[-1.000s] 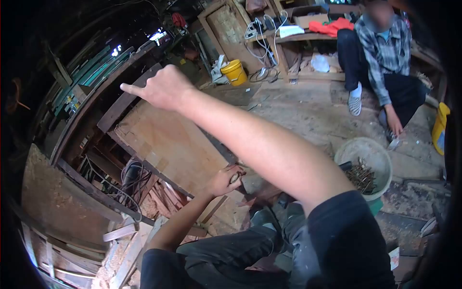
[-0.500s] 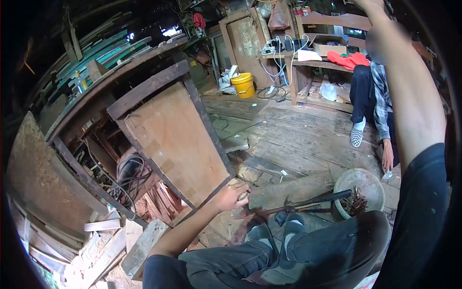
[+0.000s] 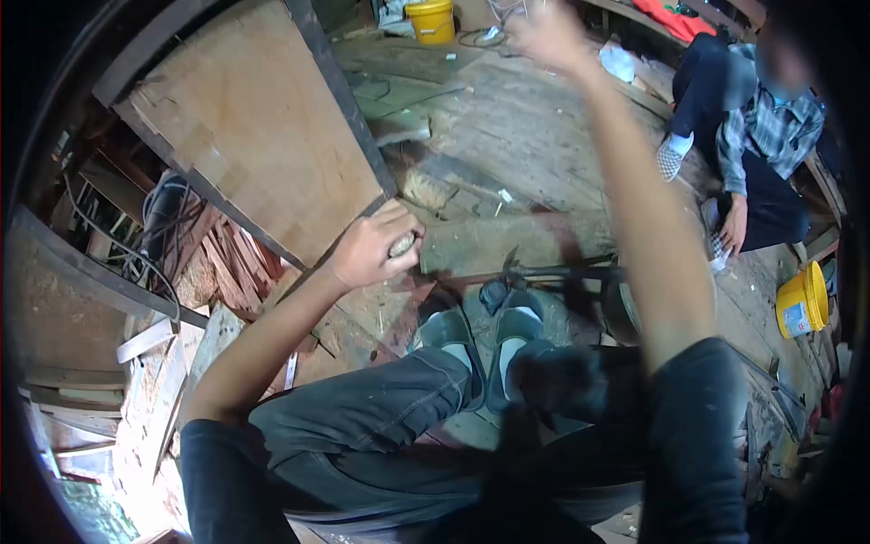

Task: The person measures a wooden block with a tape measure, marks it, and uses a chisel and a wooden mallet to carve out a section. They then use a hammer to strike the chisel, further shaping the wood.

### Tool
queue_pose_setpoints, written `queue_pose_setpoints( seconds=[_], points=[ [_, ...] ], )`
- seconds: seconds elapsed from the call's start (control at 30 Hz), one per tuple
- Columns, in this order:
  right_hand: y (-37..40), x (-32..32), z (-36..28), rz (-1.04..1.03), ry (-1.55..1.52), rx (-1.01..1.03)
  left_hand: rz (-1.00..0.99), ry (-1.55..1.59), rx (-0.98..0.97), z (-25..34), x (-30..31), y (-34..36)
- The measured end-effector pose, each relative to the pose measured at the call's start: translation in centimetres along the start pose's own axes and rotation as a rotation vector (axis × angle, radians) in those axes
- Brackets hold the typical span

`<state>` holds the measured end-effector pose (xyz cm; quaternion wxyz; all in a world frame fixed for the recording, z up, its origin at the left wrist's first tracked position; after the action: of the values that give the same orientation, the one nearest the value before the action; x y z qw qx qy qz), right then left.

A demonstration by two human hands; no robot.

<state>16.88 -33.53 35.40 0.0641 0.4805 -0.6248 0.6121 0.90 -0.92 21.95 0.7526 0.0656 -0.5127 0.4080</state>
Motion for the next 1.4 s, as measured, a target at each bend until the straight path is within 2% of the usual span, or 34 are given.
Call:
queue_pose_setpoints(
  seconds=[0.03, 0.07, 0.1, 0.13, 0.17, 0.23, 0.27, 0.33, 0.37, 0.43, 0.47, 0.5, 0.57, 0.63, 0.7, 0.77, 0.8, 0.9, 0.97, 1.07, 1.1, 1.17, 1.23, 1.3, 1.37, 1.4],
  points=[
    [5.4, -5.5, -2.8, 0.090, -0.360, 0.224, -0.012, 0.008, 0.014, 0.2, 0.1, -0.1],
    [10.6, -11.0, -4.5, -0.028, -0.612, -0.040, -0.015, 0.019, 0.003, 0.2, 0.1, 0.0],
    [15.1, -14.8, -6.5, -0.210, -0.872, -0.406, -0.022, 0.029, -0.009, 0.2, 0.1, 0.1],
    [19.7, -18.8, -7.6, -0.111, -0.756, -0.242, -0.002, 0.028, -0.024, 0.5, 0.1, 0.1],
    [24.0, -22.1, -8.5, -0.097, -0.807, -0.309, -0.016, 0.032, -0.004, 0.5, 0.2, 0.2],
    [29.6, -22.6, -11.9, -0.122, -0.875, -0.607, 0.003, 0.018, -0.003, 0.7, 0.2, 0.7],
    [32.2, -22.9, -13.5, -0.144, -0.893, -0.632, -0.002, 0.018, 0.000, 0.9, 0.2, 0.8],
    [36.1, -23.6, -15.2, -0.026, -1.018, -0.810, -0.019, 0.032, 0.023, 0.8, 0.1, 1.2],
    [36.8, -24.3, -15.4, -0.022, -1.024, -0.830, -0.018, 0.037, 0.013, 0.8, 0.1, 1.0],
    [37.7, -24.9, -16.2, 0.042, -0.797, -0.487, -0.032, 0.059, 0.011, 0.7, -0.1, 0.9],
    [36.9, -23.6, -16.5, -0.060, -0.812, -0.501, -0.032, 0.056, 0.014, 0.7, 0.0, 0.9],
    [36.9, -23.3, -16.7, -0.054, -0.816, -0.523, -0.030, 0.052, 0.017, 0.7, 0.0, 1.0],
    [36.8, -22.9, -17.3, -0.050, -0.637, -0.339, -0.043, 0.059, 0.017, 0.6, -0.1, 0.9],
    [37.2, -23.3, -18.1, -0.077, -0.596, -0.370, -0.003, 0.032, 0.006, 0.8, -0.3, 0.7],
    [37.3, -23.5, -18.6, -0.015, -0.341, -0.287, -0.038, 0.031, 0.018, 1.3, -0.4, 0.2],
    [37.7, -23.5, -18.5, -0.046, -0.339, -0.320, -0.012, 0.070, 0.078, 1.6, -0.8, -0.2],
    [37.7, -23.6, -18.2, -0.054, -0.367, -0.343, 0.028, 0.245, 0.221, 1.7, -1.5, 0.0],
    [37.8, -23.8, -18.4, -0.114, -0.333, -0.404, -0.074, 0.383, 0.289, 2.8, -2.5, -0.1],
    [37.7, -24.0, -18.2, -0.161, -0.275, -0.430, -0.088, 0.352, 0.251, 3.8, -2.7, -0.3],
    [37.8, -23.8, -18.4, -0.169, -0.253, -0.423, -0.150, 0.182, 0.033, 3.9, -2.4, 0.0],
    [37.5, -23.6, -18.5, -0.156, -0.244, -0.426, -0.152, 0.181, 0.039, 3.0, -2.0, 0.5],
    [37.1, -23.6, -18.4, -0.201, -0.324, -0.424, -0.125, 0.343, 0.241, 0.6, -0.9, 1.7],
    [37.5, -23.3, -19.2, -0.081, -0.194, -0.318, -0.132, 0.398, 0.229, -0.1, 0.5, 2.0],
    [37.4, -23.0, -19.4, -0.089, -0.189, -0.318, -0.178, 0.380, 0.212, -0.6, 0.7, 2.5],
    [37.0, -22.8, -19.4, -0.077, -0.183, -0.294, -0.161, 0.462, 0.307, -1.2, 1.2, 2.3],
    [37.2, -23.0, -19.5, -0.123, -0.192, -0.304, -0.154, 0.399, 0.270, -1.5, 1.8, 2.2]
  ],
)
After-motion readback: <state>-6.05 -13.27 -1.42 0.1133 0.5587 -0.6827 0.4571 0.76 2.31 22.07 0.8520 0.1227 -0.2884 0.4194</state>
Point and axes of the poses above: each hand's wrist, its own y-axis away from the middle knuckle, its own x-axis out of the back of the hand, z = x × y, the point moved 2 cm from there along -y, towards the middle knuckle, and after that the axes turned 11 degrees about x, right-handed, at the moved point
